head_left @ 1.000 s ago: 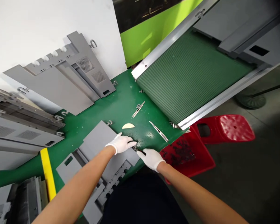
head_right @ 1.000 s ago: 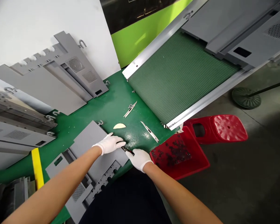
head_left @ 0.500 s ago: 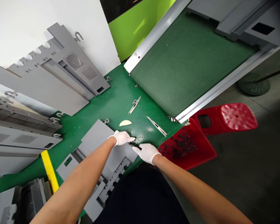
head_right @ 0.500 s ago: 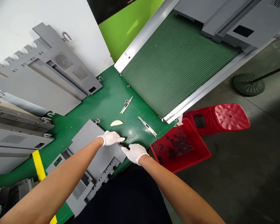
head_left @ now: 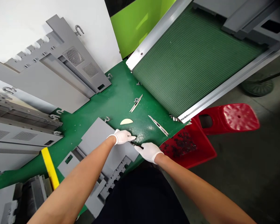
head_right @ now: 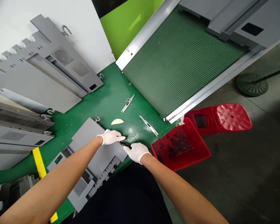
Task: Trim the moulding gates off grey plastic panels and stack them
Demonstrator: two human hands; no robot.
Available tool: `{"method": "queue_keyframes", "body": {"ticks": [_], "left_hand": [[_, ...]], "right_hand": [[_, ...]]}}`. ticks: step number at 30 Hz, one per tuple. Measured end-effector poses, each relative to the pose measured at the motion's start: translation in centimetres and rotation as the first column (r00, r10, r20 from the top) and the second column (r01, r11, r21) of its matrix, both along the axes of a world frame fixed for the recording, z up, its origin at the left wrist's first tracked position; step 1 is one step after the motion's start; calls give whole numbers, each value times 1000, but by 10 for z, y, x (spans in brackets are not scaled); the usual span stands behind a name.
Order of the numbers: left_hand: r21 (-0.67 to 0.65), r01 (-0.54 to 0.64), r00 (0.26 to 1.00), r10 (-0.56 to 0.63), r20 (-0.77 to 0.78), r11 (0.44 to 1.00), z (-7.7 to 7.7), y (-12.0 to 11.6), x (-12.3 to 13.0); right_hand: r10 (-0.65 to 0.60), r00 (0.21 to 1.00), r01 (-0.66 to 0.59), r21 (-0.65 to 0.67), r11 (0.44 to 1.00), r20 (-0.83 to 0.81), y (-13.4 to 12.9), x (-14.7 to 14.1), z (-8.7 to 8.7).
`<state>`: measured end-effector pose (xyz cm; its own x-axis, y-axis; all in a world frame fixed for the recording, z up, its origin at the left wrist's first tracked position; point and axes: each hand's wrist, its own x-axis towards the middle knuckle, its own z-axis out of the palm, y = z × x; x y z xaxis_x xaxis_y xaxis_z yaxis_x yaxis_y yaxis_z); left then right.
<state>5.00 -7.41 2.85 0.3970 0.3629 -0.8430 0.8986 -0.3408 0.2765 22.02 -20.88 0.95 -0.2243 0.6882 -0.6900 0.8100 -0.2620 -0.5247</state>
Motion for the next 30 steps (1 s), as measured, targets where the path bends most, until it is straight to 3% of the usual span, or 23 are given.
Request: {"method": "queue_keyframes", "body": {"ticks": [13,23,30], "left_hand": [[0,11,999,-11,-31,1000,9,-1,5],[6,-27,999,27,-22,1000,3,-2,4],[-27,-30,1000,30,7,999,2,0,3]], "right_hand": [[35,999,-35,20,999,5,-2,-3,-6],[92,994,-92,7,996,58,9,-8,-1],[174,984,-176,67,982,37,9,-7,-6]]}}
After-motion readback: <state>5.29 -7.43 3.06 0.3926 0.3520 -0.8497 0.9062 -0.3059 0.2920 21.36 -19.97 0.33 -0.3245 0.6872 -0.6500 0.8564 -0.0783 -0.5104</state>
